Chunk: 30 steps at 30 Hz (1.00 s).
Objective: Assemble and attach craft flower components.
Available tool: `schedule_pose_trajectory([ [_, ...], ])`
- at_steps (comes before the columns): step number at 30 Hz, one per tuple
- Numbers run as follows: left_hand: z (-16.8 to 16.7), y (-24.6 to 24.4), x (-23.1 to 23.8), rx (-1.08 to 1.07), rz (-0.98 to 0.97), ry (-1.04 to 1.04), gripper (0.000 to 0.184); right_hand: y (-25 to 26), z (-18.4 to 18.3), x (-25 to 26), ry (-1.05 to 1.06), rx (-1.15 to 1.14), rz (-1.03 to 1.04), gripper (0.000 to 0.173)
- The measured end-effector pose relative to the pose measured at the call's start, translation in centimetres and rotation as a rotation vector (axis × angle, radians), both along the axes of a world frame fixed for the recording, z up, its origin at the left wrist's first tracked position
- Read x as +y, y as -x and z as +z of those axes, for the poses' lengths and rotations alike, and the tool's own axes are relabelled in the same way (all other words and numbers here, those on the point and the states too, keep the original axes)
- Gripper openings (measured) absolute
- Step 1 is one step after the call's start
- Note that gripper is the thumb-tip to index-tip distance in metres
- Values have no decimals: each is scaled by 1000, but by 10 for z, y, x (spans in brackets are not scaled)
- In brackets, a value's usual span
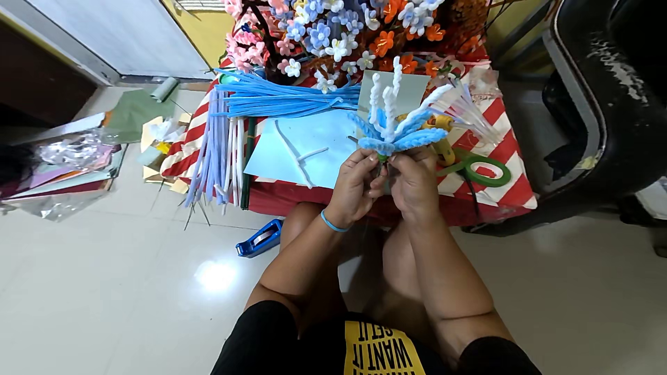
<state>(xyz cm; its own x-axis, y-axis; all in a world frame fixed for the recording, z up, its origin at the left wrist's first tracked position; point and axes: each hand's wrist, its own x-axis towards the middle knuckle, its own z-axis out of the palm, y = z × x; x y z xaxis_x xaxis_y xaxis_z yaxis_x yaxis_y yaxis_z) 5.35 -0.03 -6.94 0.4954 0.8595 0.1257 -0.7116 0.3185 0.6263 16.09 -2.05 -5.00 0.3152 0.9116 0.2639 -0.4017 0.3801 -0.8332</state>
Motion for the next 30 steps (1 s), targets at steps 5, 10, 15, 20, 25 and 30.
schedule_pose_trajectory([
  [5, 0, 0, 1, -32, -36, 14, 22, -1, 1, -1, -6, -33, -5, 24],
  [10, -1, 1, 1, -67, -88, 37, 21, -2, -1, 0, -34, -76, -24, 23],
  [15, -1, 2, 3, -112, -131, 40, 22, -1, -1, 0, -50, -124, -34, 24],
  [20, -2, 3, 5, -157, -178, 72, 20, -2, -3, 0, -55, -143, -24, 23],
  [25, -3, 5, 9, -291, -307, 169, 17, -4, -3, 2, -93, -134, -13, 21],
  [30, -4, 6, 11, -244, -238, 143, 21, -5, -5, 3, -126, -154, -6, 20],
])
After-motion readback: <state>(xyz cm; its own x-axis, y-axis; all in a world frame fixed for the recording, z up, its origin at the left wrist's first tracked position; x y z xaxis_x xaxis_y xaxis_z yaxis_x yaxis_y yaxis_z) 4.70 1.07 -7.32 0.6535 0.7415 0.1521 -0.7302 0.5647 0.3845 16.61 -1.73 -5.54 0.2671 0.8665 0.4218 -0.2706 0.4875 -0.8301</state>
